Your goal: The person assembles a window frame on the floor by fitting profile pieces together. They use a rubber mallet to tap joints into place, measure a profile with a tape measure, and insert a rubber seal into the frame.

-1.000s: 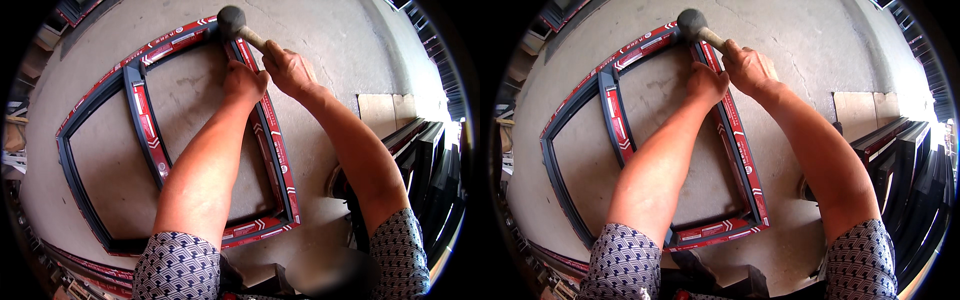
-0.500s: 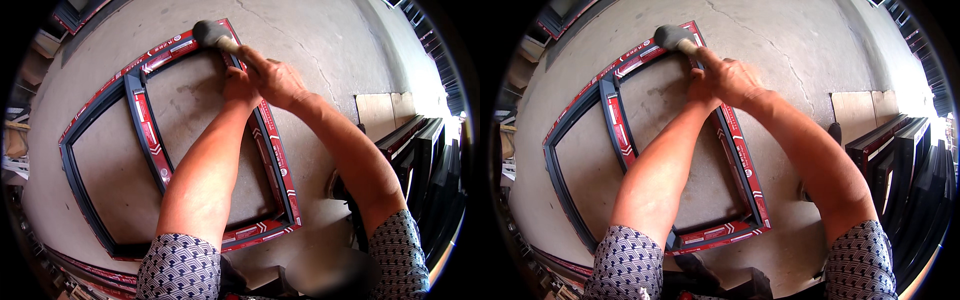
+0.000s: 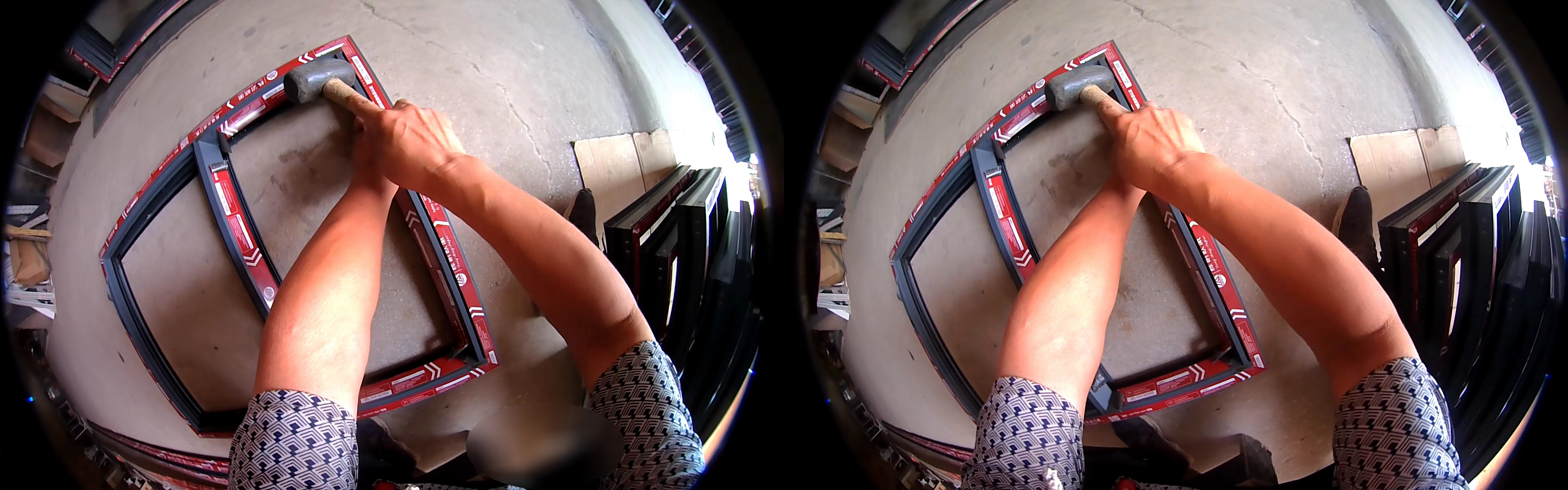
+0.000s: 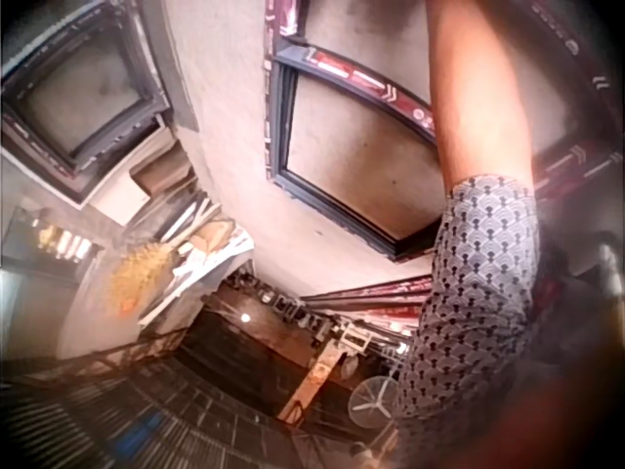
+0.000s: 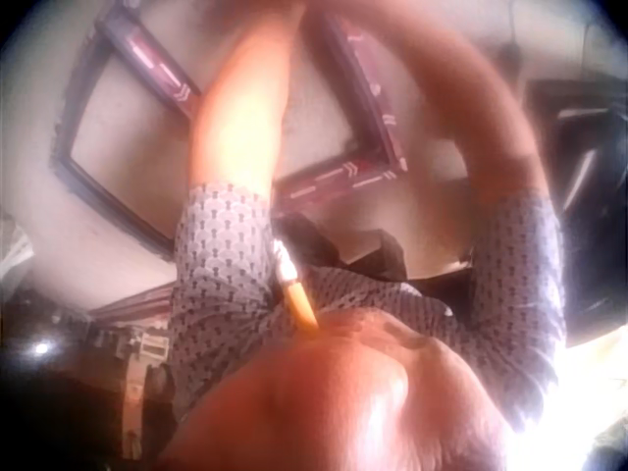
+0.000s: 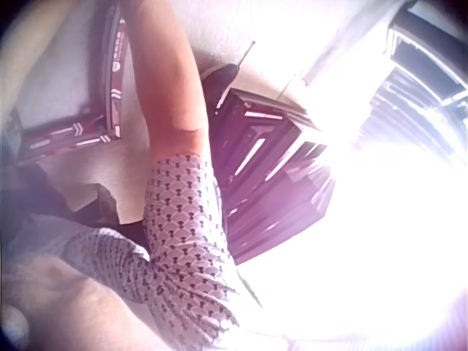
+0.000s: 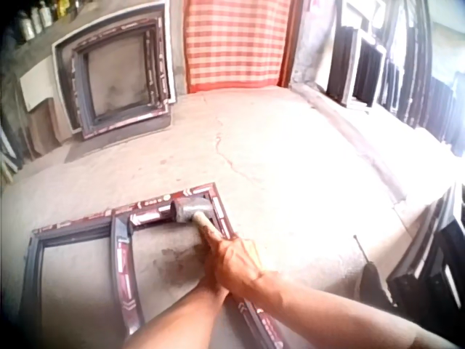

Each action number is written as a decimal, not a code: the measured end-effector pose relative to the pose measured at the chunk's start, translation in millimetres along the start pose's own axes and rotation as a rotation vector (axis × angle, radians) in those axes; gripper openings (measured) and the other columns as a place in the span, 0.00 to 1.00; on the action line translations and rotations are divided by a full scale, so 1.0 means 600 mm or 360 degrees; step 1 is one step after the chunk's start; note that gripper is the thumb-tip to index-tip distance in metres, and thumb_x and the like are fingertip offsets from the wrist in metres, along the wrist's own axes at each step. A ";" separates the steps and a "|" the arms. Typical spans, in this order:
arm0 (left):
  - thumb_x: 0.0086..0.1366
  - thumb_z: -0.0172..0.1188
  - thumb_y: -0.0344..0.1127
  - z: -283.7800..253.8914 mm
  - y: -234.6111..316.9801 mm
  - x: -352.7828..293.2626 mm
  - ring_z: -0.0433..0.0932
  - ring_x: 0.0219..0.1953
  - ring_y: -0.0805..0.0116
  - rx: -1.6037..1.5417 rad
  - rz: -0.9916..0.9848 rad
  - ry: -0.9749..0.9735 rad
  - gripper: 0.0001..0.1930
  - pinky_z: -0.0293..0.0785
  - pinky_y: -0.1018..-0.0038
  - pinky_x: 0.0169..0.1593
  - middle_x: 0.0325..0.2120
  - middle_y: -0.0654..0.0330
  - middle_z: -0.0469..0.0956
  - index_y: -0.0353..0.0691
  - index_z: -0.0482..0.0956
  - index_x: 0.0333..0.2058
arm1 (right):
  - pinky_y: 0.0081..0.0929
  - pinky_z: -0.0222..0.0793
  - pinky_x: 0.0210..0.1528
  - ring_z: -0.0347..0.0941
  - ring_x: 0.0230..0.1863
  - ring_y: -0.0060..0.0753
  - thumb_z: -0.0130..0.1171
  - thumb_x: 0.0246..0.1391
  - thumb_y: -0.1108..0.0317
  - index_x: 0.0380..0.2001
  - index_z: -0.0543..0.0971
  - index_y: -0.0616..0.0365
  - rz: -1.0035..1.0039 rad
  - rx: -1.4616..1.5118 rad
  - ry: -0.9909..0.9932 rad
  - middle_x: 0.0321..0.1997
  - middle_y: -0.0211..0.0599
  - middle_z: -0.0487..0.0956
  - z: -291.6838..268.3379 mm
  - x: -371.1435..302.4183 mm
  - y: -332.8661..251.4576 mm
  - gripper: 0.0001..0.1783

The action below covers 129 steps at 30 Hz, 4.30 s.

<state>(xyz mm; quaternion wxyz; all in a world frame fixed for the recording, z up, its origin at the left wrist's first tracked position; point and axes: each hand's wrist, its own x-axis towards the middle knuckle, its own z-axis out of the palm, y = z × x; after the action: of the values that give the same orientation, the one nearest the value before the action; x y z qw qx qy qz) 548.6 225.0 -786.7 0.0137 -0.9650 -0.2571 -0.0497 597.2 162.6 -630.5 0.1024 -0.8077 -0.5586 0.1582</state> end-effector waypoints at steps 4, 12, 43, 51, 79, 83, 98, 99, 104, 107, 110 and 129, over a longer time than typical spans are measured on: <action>0.67 0.61 0.49 -0.005 -0.004 -0.001 0.86 0.41 0.54 0.0000 0.0017 0.0031 0.22 0.81 0.56 0.45 0.43 0.52 0.84 0.38 0.82 0.50 | 0.50 0.79 0.46 0.84 0.44 0.57 0.53 0.64 0.66 0.72 0.68 0.36 0.0070 0.0278 0.0157 0.41 0.52 0.86 0.013 0.009 0.009 0.32; 0.65 0.64 0.50 0.051 -0.010 0.021 0.89 0.41 0.52 -0.0192 -0.0280 -0.0255 0.33 0.86 0.61 0.42 0.40 0.41 0.84 0.19 0.66 0.50 | 0.41 0.78 0.41 0.82 0.31 0.46 0.56 0.68 0.60 0.64 0.78 0.47 0.0344 0.0822 0.0526 0.29 0.52 0.82 0.020 0.014 0.049 0.23; 0.68 0.60 0.59 -0.057 0.007 0.016 0.88 0.47 0.46 -0.1020 -0.0947 -0.0548 0.45 0.86 0.59 0.49 0.46 0.30 0.82 0.12 0.55 0.53 | 0.25 0.76 0.39 0.76 0.29 0.17 0.57 0.71 0.59 0.68 0.76 0.49 0.0208 0.0918 0.0579 0.26 0.39 0.81 0.046 0.041 0.081 0.25; 0.68 0.62 0.58 -0.034 0.011 0.024 0.89 0.44 0.48 -0.0534 -0.0599 -0.0552 0.45 0.87 0.61 0.44 0.44 0.32 0.83 0.12 0.55 0.53 | 0.34 0.79 0.44 0.83 0.32 0.31 0.57 0.70 0.61 0.68 0.77 0.47 0.0132 0.0787 0.0471 0.33 0.47 0.85 0.041 0.041 0.087 0.25; 0.69 0.60 0.55 0.053 -0.016 0.026 0.87 0.43 0.47 -0.0141 -0.0164 -0.0304 0.34 0.81 0.55 0.46 0.48 0.46 0.83 0.28 0.68 0.56 | 0.50 0.79 0.47 0.84 0.42 0.58 0.57 0.67 0.61 0.70 0.74 0.34 -0.0150 0.0487 0.0463 0.39 0.50 0.86 0.029 0.003 0.057 0.28; 0.69 0.60 0.55 0.058 0.000 0.022 0.86 0.43 0.46 -0.0150 -0.0122 -0.0182 0.34 0.81 0.55 0.46 0.49 0.46 0.83 0.27 0.67 0.56 | 0.52 0.79 0.45 0.84 0.43 0.56 0.57 0.59 0.67 0.75 0.65 0.24 -0.0225 0.0291 0.0404 0.41 0.50 0.85 0.023 -0.003 0.030 0.41; 0.69 0.59 0.55 0.010 0.007 0.018 0.86 0.46 0.46 -0.0524 -0.0506 -0.0371 0.36 0.81 0.56 0.48 0.50 0.43 0.82 0.24 0.64 0.57 | 0.53 0.78 0.40 0.83 0.38 0.62 0.54 0.66 0.64 0.74 0.66 0.25 0.0128 0.0214 0.0189 0.35 0.54 0.85 0.014 0.029 -0.008 0.35; 0.69 0.59 0.55 0.009 0.005 0.018 0.86 0.46 0.46 -0.0534 -0.0523 -0.0378 0.36 0.81 0.56 0.49 0.50 0.43 0.82 0.24 0.64 0.57 | 0.48 0.82 0.42 0.86 0.41 0.51 0.51 0.63 0.70 0.78 0.57 0.24 0.0170 0.0121 0.0074 0.38 0.47 0.87 0.010 0.027 -0.008 0.42; 0.68 0.58 0.55 0.003 -0.002 0.012 0.86 0.47 0.46 -0.0587 -0.0608 -0.0430 0.37 0.81 0.57 0.49 0.50 0.42 0.82 0.23 0.63 0.57 | 0.50 0.80 0.41 0.85 0.39 0.54 0.52 0.63 0.71 0.78 0.56 0.24 0.0023 0.0124 0.0140 0.36 0.48 0.86 0.009 0.027 -0.034 0.44; 0.68 0.58 0.55 -0.001 0.000 0.018 0.86 0.47 0.46 -0.0621 -0.0632 -0.0439 0.37 0.81 0.57 0.50 0.50 0.41 0.82 0.22 0.62 0.57 | 0.53 0.77 0.38 0.83 0.36 0.59 0.55 0.63 0.66 0.76 0.62 0.24 -0.0042 0.0199 0.0242 0.34 0.52 0.84 -0.004 0.020 -0.030 0.40; 0.68 0.58 0.55 -0.003 0.005 0.022 0.86 0.48 0.46 -0.0646 -0.0651 -0.0446 0.38 0.81 0.57 0.50 0.50 0.41 0.81 0.21 0.62 0.57 | 0.48 0.81 0.44 0.85 0.43 0.54 0.51 0.63 0.71 0.80 0.50 0.21 0.0173 0.0180 -0.0014 0.40 0.52 0.86 0.001 0.029 -0.005 0.47; 0.68 0.57 0.55 -0.024 -0.002 0.004 0.85 0.51 0.46 -0.0751 -0.0812 -0.0523 0.41 0.81 0.58 0.53 0.51 0.38 0.81 0.17 0.58 0.58 | 0.50 0.80 0.44 0.85 0.41 0.55 0.49 0.66 0.69 0.78 0.56 0.22 0.0086 0.0158 0.0031 0.40 0.50 0.86 -0.005 0.017 -0.028 0.41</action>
<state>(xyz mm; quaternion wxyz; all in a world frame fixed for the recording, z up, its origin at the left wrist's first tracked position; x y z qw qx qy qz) 548.9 226.4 -772.1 -0.2631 -0.8417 -0.4692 0.0460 587.3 178.3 -623.6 0.1434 -0.8179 -0.5272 0.1805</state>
